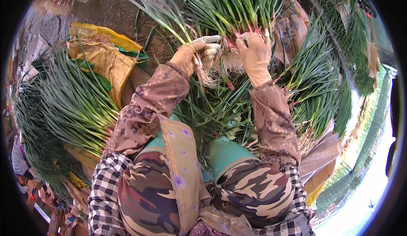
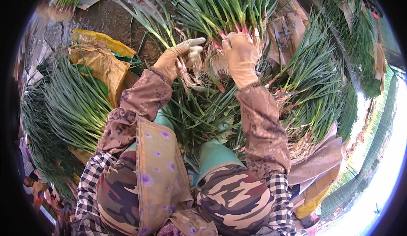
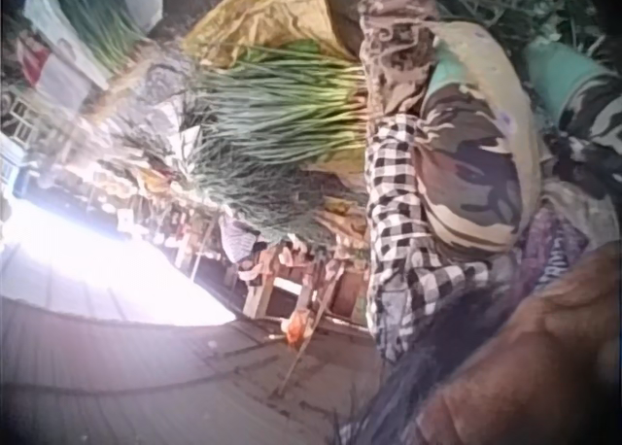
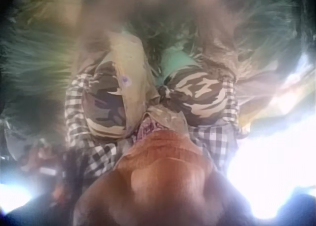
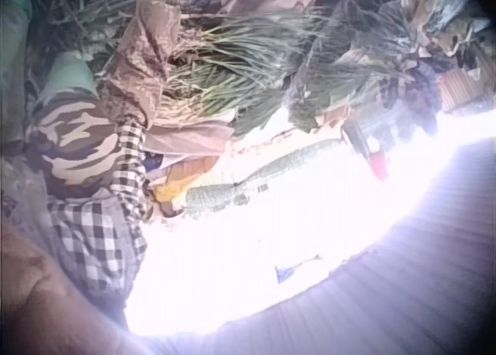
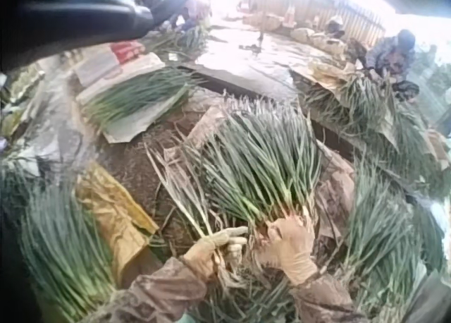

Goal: The person gathers green onions, aligns the roots, and ties them into bundles using a rubber band. The person then places the finished bundle into a plastic bag.

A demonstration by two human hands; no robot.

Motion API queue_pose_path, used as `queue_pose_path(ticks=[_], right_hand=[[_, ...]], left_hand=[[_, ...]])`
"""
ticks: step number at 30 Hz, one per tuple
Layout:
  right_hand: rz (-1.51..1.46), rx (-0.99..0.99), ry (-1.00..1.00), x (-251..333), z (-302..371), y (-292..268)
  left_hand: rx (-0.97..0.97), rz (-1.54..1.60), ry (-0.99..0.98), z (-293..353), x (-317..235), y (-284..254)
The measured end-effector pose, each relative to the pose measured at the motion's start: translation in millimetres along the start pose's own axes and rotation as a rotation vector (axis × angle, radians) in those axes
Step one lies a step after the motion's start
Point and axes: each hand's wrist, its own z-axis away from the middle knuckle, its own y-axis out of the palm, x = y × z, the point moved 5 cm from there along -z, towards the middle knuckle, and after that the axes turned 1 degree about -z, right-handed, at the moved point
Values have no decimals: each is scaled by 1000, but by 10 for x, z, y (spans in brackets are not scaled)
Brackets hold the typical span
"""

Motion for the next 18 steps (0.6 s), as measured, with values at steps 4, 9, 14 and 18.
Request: queue_pose_path(ticks=[4,9,14,18], right_hand=[[-160,1,-65,439,373,-156],[-212,219,-275,861,735,71],[-927,719,639,699,625,82],[-1370,575,670,578,422,425]], left_hand=[[-37,-201,47,149,8,-97],[-58,-574,34,302,18,-140],[-81,-337,16,496,40,-311],[-17,-306,52,576,149,-274]])
